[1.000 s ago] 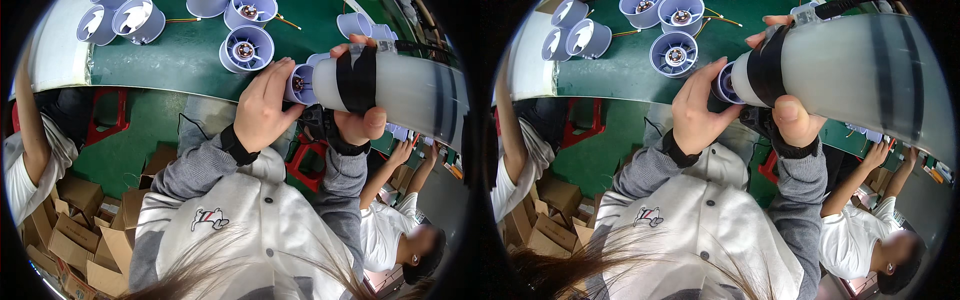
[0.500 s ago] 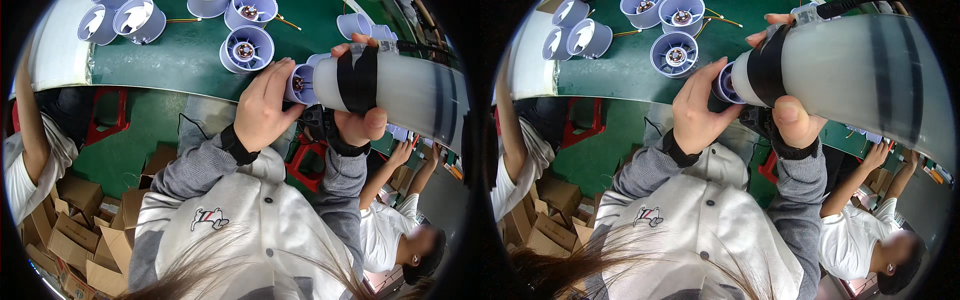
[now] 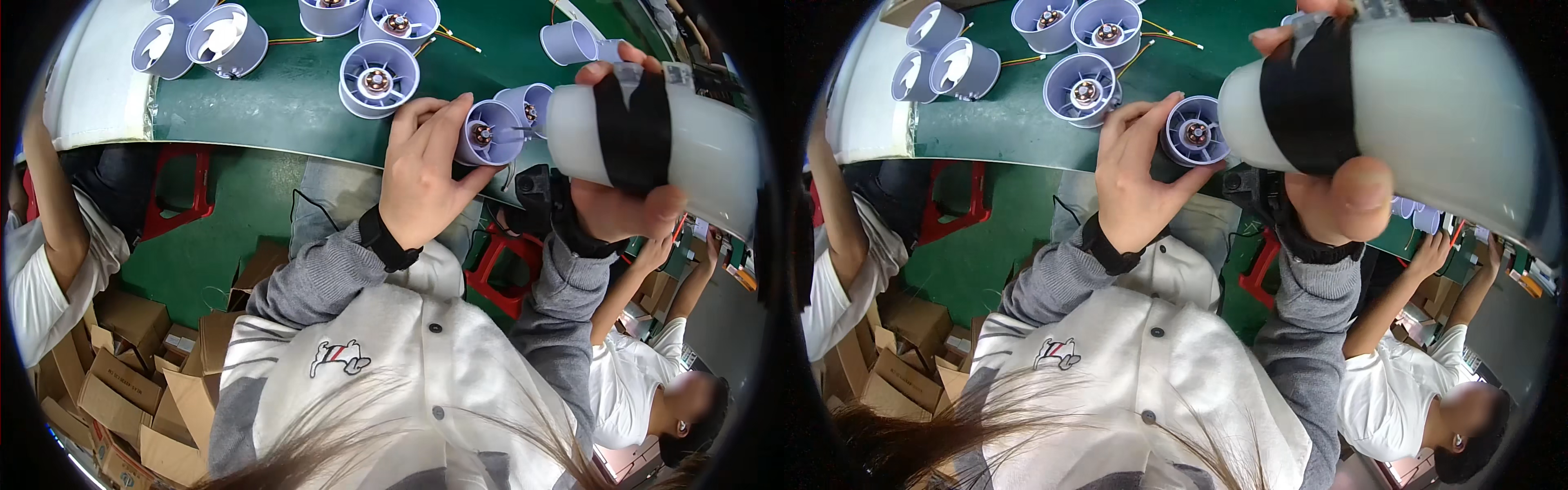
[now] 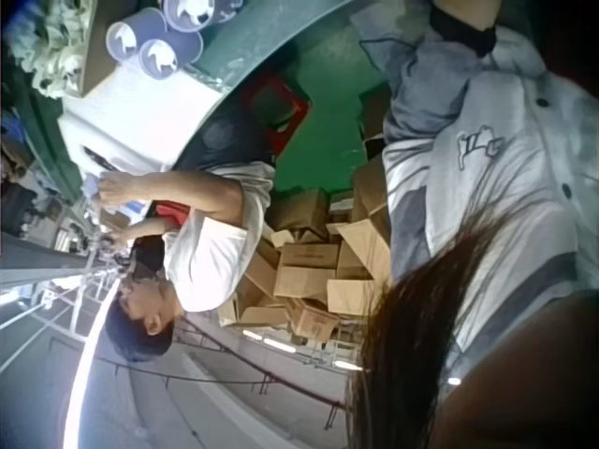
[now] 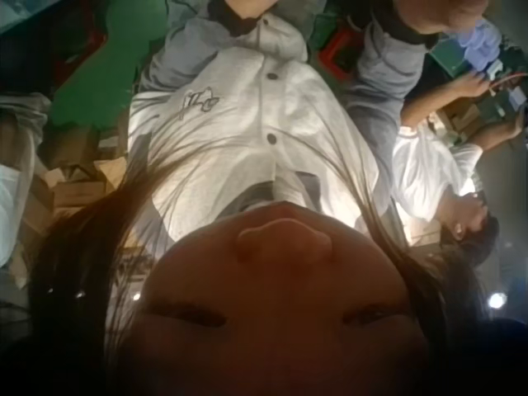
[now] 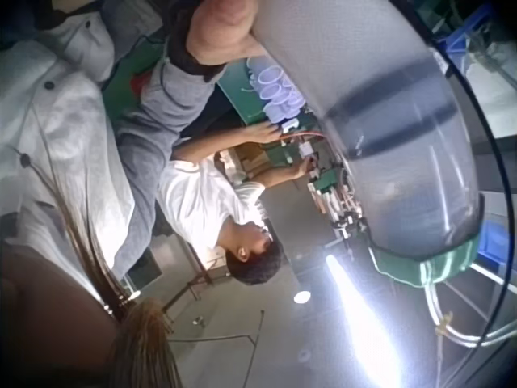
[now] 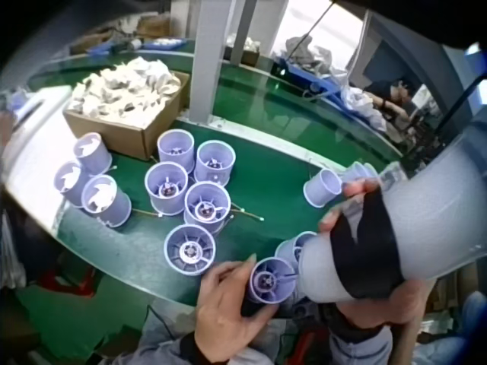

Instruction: The person picks up a fan blade from a box, inserts it into a motor housing, and applies glue from a dispenser into the assembly, repeating the process for several units.

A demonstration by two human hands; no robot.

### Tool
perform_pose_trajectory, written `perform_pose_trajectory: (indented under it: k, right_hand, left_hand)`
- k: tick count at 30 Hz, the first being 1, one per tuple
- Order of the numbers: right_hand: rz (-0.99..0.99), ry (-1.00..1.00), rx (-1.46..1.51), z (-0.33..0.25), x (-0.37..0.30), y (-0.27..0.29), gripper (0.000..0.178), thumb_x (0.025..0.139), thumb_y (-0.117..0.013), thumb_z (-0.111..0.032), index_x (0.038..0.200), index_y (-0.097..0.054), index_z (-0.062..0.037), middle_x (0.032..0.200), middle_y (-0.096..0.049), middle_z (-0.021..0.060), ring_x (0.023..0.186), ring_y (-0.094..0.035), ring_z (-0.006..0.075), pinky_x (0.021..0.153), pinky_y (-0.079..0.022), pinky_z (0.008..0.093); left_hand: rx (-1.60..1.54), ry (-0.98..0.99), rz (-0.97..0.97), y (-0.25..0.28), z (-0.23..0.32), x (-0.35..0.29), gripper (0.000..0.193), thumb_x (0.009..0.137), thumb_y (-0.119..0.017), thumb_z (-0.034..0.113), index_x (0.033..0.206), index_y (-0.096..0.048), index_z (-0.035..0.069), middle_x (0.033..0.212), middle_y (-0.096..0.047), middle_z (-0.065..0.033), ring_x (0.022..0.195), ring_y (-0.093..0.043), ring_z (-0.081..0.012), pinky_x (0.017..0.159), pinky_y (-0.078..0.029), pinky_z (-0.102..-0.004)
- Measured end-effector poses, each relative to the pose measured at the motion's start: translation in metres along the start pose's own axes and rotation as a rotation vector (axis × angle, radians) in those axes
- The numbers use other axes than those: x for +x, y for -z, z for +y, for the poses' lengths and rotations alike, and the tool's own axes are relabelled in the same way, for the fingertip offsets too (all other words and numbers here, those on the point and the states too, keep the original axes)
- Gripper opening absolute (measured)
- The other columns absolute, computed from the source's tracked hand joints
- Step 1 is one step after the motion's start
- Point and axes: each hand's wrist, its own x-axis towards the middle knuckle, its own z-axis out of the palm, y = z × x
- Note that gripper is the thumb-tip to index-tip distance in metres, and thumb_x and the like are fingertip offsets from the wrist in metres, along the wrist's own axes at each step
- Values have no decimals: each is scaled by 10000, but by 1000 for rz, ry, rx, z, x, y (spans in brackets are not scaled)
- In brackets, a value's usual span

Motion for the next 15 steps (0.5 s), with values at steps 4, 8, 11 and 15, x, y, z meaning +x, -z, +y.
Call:
perform_pose_trajectory:
  k: [4, 8, 11, 15]
  right_hand:
    - [145, 60, 20, -16, 12, 15, 1014, 690, -637, -641, 1334, -328, 78, 1334, -356, 283, 1115, -494, 367, 870, -494, 439]
    - [161, 72, -28, -21, 16, 22, 1038, 681, -631, -657, 1335, -322, 87, 1343, -354, 291, 1127, -495, 379, 896, -487, 451]
    - [129, 63, -119, -23, 19, 28, 1031, 687, -623, -661, 1330, -326, 88, 1328, -376, 292, 1105, -516, 387, 914, -477, 462]
    - [150, 73, -115, -20, 18, 41, 1017, 698, -629, -649, 1327, -327, 91, 1313, -397, 291, 1076, -538, 388, 908, -483, 458]
  left_hand:
    - [11, 80, -66, -1, 1, -1, 706, 590, -826, 125, 1221, -526, 28, 1084, -595, -134, 1006, -546, -302, 822, -473, -368]
    - [37, -10, -102, -4, -2, 7, 701, 656, -744, 54, 1277, -431, -31, 1151, -528, -197, 1089, -487, -365, 883, -438, -404]
    - [173, -67, 23, -10, -4, 20, 727, 678, -757, 44, 1316, -409, 20, 1176, -530, -169, 1094, -502, -341, 924, -415, -396]
    - [440, -154, 44, -13, -2, 24, 633, 678, -753, 26, 1251, -485, 5, 1199, -516, -178, 1101, -508, -341, 915, -429, -391]
